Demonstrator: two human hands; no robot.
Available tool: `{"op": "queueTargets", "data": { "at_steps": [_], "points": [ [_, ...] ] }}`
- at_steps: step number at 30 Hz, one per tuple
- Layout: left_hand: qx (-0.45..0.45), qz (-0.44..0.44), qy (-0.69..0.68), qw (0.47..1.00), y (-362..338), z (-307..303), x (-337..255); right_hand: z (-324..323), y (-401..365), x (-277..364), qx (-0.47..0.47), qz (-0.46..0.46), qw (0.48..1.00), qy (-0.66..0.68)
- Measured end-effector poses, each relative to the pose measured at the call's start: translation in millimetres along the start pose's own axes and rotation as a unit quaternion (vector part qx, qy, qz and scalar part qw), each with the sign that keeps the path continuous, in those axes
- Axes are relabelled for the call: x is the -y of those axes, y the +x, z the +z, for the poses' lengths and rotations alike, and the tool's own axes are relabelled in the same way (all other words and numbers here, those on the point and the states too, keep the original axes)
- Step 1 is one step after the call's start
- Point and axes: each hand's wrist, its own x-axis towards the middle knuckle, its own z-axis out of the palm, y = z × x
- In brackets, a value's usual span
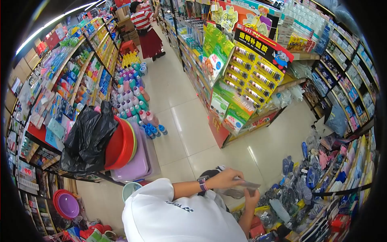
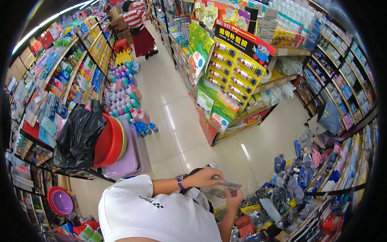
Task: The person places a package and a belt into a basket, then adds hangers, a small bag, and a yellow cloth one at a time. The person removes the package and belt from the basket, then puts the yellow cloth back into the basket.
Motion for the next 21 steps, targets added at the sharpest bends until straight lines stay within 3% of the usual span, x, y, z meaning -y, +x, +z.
{"op": "queueTargets", "data": {
  "at_steps": [8,11,13,16,19,21],
  "points": [
    [0.027,0.014,-0.043,0.999,130,11,46,-46,97,1,-0.092,-0.008,0.994,0.052],
    [0.035,0.027,-0.038,0.998,174,19,61,-63,119,-1,-0.118,0.059,0.991,0.027],
    [0.065,0.008,-0.028,0.997,204,26,67,-73,130,7,-0.139,0.085,0.986,-0.040],
    [0.113,0.028,-0.018,0.993,246,44,64,-81,143,19,-0.210,-0.017,0.977,0.026],
    [0.194,0.040,-0.020,0.980,288,68,47,-106,151,33,-0.302,0.025,0.953,0.021],
    [0.230,0.049,-0.018,0.972,315,91,44,-128,160,45,-0.307,0.029,0.951,0.012]
  ]
}}
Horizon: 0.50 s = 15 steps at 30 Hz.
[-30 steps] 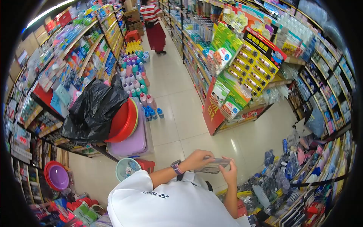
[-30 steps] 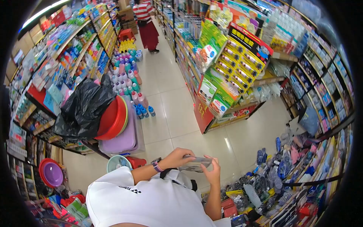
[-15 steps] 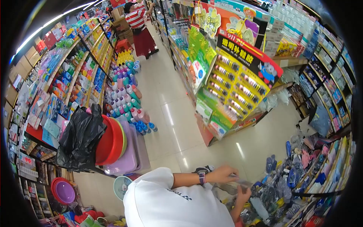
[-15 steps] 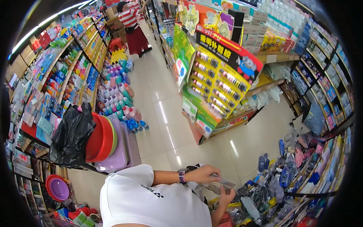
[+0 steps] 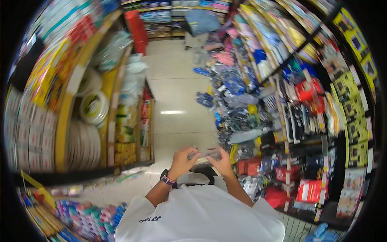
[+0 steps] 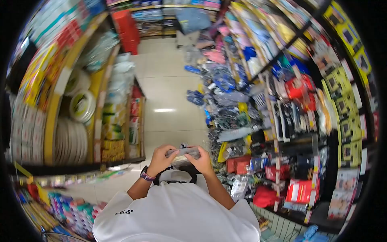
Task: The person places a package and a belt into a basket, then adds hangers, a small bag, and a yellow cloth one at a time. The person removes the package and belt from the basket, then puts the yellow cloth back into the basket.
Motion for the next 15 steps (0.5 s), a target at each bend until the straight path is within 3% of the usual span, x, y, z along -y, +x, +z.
{"op": "queueTargets", "data": {
  "at_steps": [3,4,7,8,10,12,13,15],
  "points": [
    [0.049,0.008,-0.001,0.999,55,13,-6,-13,34,27,-0.122,-0.043,0.991,0.037],
    [0.070,0.037,0.004,0.997,90,23,-10,-35,62,19,-0.131,-0.072,0.988,-0.045],
    [0.097,0.085,0.022,0.991,146,45,-9,-78,102,14,-0.101,-0.065,0.988,-0.100],
    [0.098,0.084,0.009,0.992,161,54,-8,-88,111,9,-0.140,-0.079,0.979,-0.127],
    [0.118,0.087,-0.007,0.989,194,70,-14,-109,125,31,-0.188,-0.045,0.979,-0.070],
    [0.040,0.154,0.049,0.986,228,85,-23,-132,137,35,-0.232,-0.031,0.972,0.003],
    [0.057,0.159,0.048,0.984,241,94,-27,-142,141,38,-0.266,-0.030,0.963,0.034],
    [0.103,0.073,-0.069,0.990,263,113,-33,-161,147,29,-0.318,-0.042,0.947,0.030]
  ]
}}
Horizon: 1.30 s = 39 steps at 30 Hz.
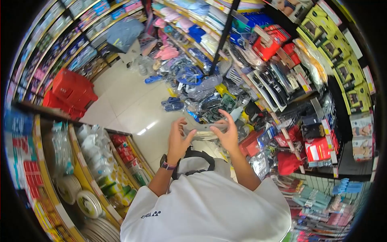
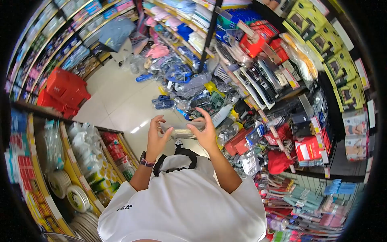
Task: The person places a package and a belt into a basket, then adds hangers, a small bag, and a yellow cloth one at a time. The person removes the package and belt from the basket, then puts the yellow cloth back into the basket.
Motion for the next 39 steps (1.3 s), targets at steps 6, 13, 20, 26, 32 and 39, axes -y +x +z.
{"op": "queueTargets", "data": {
  "at_steps": [6,13,20,26,32,39],
  "points": [
    [0.150,0.023,-0.069,0.986,49,48,39,-21,28,-7,-0.159,0.037,0.987,-0.008],
    [0.224,-0.037,-0.099,0.969,97,67,51,-20,58,-23,-0.244,0.047,0.968,0.034],
    [0.295,-0.095,-0.211,0.927,155,71,70,-6,105,-22,-0.295,0.062,0.953,0.028],
    [0.359,-0.109,-0.182,0.909,218,61,88,19,150,-12,-0.337,0.087,0.937,0.020],
    [0.426,-0.112,-0.183,0.879,280,46,117,40,190,-17,-0.309,0.061,0.948,-0.041],
    [0.469,-0.068,-0.144,0.869,323,54,159,47,220,-13,-0.237,0.078,0.938,-0.241]
  ]
}}
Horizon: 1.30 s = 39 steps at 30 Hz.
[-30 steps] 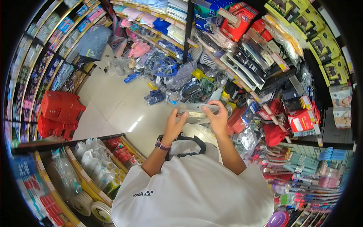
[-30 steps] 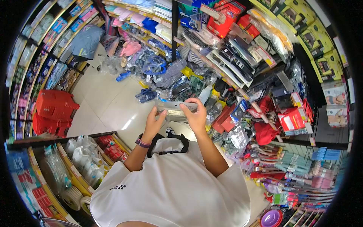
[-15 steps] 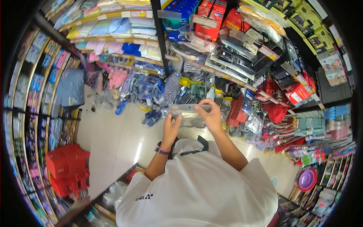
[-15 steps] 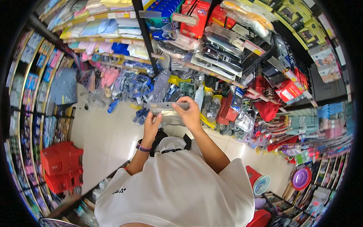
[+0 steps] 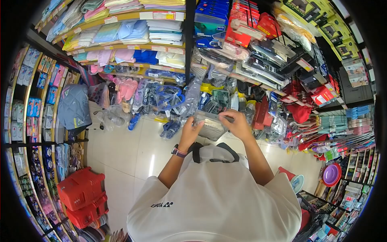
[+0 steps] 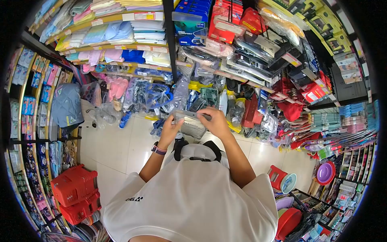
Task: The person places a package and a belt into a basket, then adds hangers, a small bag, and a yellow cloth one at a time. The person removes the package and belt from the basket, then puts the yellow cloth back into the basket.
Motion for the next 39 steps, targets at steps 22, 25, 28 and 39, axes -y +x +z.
{"op": "queueTargets", "data": {
  "at_steps": [22,25,28,39],
  "points": [
    [-0.021,-0.340,-0.262,0.903,90,36,23,35,43,-104,-0.049,-0.090,0.973,-0.205],
    [-0.026,-0.340,-0.260,0.903,115,40,44,27,48,-122,-0.087,-0.089,0.973,-0.193],
    [-0.066,-0.340,-0.293,0.891,153,32,81,19,42,-140,-0.093,-0.033,0.985,-0.141],
    [-0.092,-0.303,-0.253,0.914,284,5,113,-10,-75,-182,0.030,0.234,0.970,-0.053]
  ]
}}
